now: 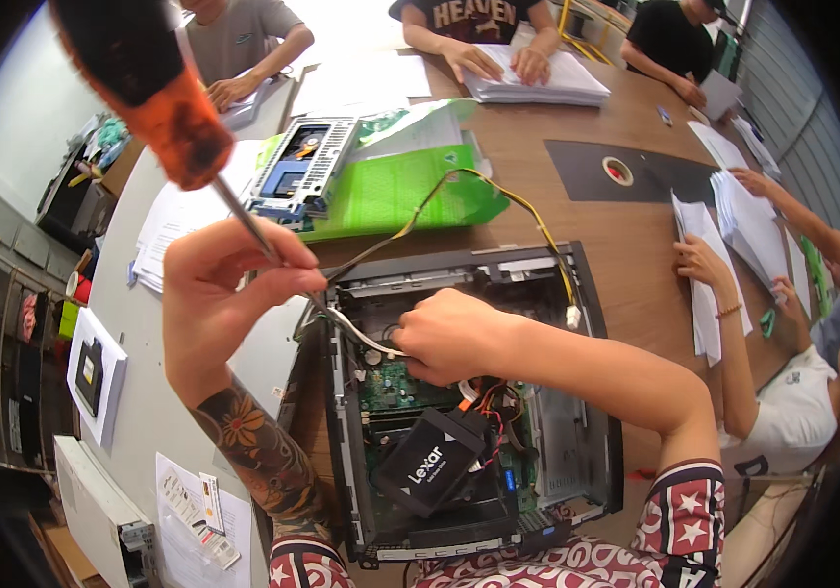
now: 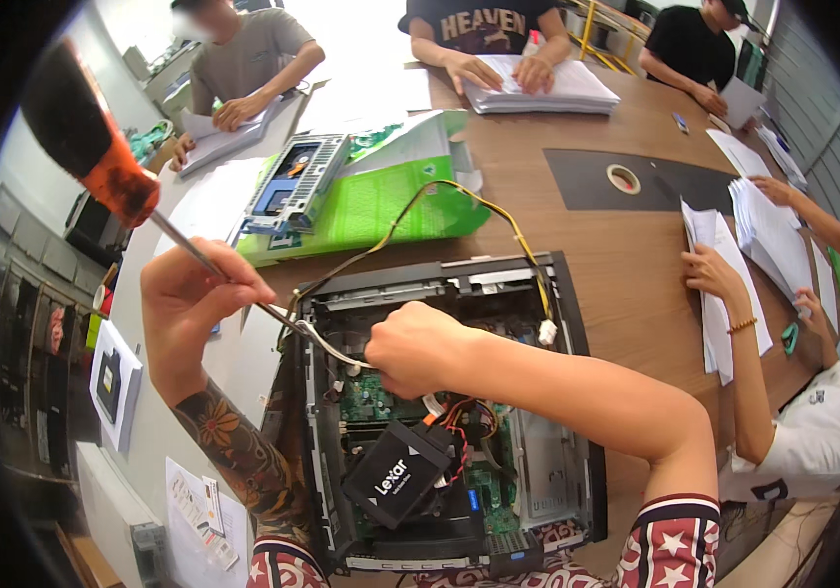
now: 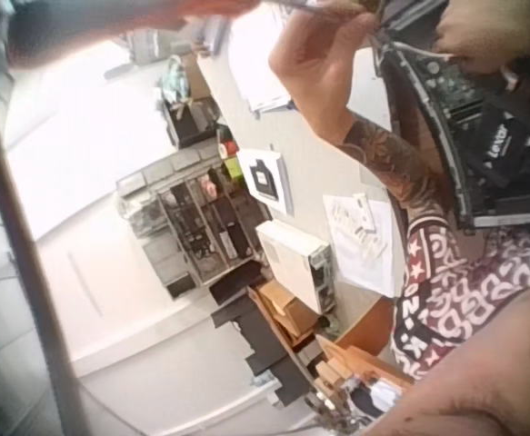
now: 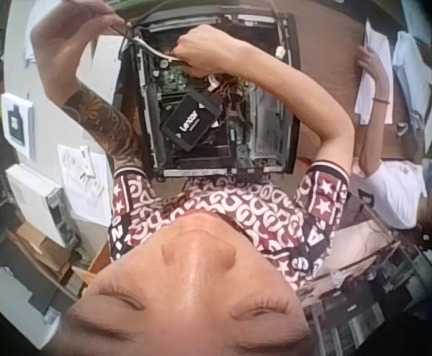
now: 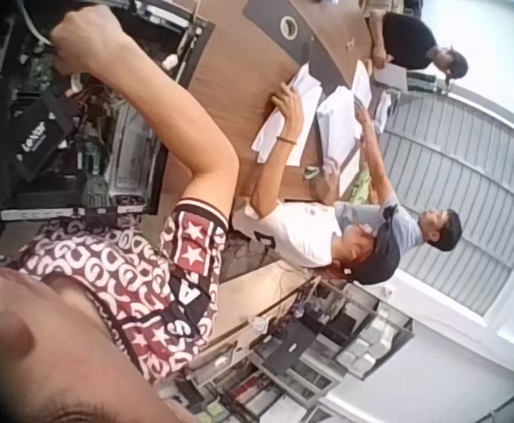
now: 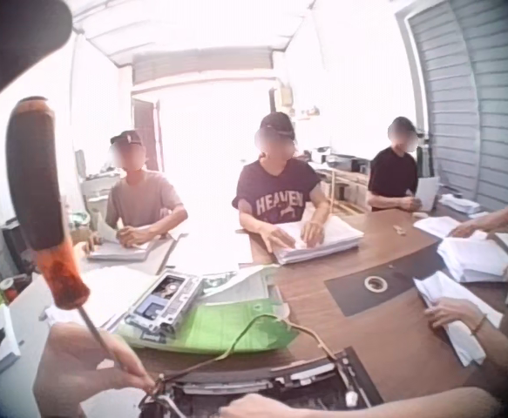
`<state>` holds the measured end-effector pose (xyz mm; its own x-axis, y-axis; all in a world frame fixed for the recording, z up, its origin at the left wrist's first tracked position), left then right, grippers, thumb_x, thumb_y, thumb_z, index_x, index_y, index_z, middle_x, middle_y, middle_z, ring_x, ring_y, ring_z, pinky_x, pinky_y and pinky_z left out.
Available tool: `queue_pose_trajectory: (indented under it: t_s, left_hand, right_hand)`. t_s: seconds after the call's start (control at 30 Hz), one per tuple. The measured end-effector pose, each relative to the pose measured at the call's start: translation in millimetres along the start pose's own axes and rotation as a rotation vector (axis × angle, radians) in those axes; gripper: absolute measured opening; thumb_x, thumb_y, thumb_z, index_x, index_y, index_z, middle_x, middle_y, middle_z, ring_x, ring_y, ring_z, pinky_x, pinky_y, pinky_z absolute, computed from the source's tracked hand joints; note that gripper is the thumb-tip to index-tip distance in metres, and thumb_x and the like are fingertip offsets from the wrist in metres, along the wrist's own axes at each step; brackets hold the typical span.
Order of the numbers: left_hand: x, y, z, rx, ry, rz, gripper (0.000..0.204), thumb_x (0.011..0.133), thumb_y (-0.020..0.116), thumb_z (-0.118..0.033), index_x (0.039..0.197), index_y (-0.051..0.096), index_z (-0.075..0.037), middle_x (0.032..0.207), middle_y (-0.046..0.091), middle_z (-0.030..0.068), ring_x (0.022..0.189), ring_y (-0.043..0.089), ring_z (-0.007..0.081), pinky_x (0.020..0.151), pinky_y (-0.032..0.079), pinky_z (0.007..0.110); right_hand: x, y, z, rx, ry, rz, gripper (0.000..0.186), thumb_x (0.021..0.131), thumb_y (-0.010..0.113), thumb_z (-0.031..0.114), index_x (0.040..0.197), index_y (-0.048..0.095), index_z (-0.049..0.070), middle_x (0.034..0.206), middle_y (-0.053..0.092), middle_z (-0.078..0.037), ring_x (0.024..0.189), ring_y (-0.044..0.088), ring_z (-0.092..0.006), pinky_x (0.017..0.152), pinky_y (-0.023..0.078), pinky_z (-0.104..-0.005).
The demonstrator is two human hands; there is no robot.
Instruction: The person works on the internal components of an open desktop computer case, using a screwdriver to remove and replace screws, disconnecting and reconnecting internal cables, and handling a storage drive.
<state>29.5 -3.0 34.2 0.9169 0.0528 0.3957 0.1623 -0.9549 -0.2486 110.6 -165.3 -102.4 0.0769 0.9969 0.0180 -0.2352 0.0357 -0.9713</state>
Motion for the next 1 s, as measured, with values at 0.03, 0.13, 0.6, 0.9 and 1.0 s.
queue_pose_trajectory:
  t_s: [0.03,0.13,0.6,0.9,1.0]
  left_hand:
    - [0,0,1,0.055,0.005,0.000,0.017,0.075,0.073,0.014,0.090,0.066,0.008,0.086,0.069,0.0110,0.083,0.069,0.0171,0.076,0.056,0.028]
    - [2,3,4,-0.005,-0.008,-0.035,0.018,0.075,0.072,0.014,0.090,0.066,0.008,0.085,0.069,0.0116,0.079,0.070,0.0182,0.073,0.055,0.028]
    - [2,7,-1,0.053,0.006,-0.091,0.008,0.081,0.067,0.006,0.088,0.063,0.007,0.080,0.065,0.0121,0.075,0.068,0.0202,0.074,0.054,0.029]
    - [2,10,0,0.055,-0.001,-0.046,0.011,0.083,0.069,0.002,0.090,0.063,0.008,0.080,0.065,0.0116,0.075,0.068,0.0203,0.073,0.055,0.031]
    - [2,4,4,0.061,0.035,-0.091,0.014,0.081,0.071,0.008,0.094,0.066,0.009,0.087,0.068,0.0127,0.075,0.070,0.0213,0.069,0.057,0.029]
  right_hand:
    - [-1,1,2,-0.014,-0.012,-0.029,0.021,0.072,0.064,0.022,0.065,0.068,0.002,0.069,0.068,-0.018,0.067,0.069,-0.0377,0.061,0.055,-0.0457]
    - [2,1,-3,-0.009,-0.034,0.039,0.020,0.074,0.063,0.020,0.069,0.067,0.001,0.072,0.067,-0.017,0.071,0.068,-0.0368,0.063,0.055,-0.0457]
    - [7,-3,-9,0.043,-0.150,0.097,0.020,0.078,0.063,0.019,0.075,0.063,-0.002,0.081,0.065,-0.017,0.079,0.066,-0.0393,0.071,0.053,-0.0483]
    - [3,-3,-8,0.011,-0.143,0.125,0.020,0.079,0.064,0.017,0.076,0.064,-0.002,0.080,0.066,-0.017,0.077,0.065,-0.0390,0.072,0.054,-0.0481]
    - [7,-4,-11,0.083,-0.183,0.120,0.022,0.078,0.065,0.019,0.075,0.063,-0.003,0.079,0.066,-0.018,0.076,0.065,-0.0389,0.071,0.053,-0.0478]
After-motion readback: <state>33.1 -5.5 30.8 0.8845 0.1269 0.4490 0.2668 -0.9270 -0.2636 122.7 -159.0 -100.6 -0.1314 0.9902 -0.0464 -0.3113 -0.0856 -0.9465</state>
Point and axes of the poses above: each hand's wrist, its own x-axis towards the middle knuckle, its own y-axis out of the palm, z = x × y, the point moved 4 cm from there along x, towards the middle knuckle
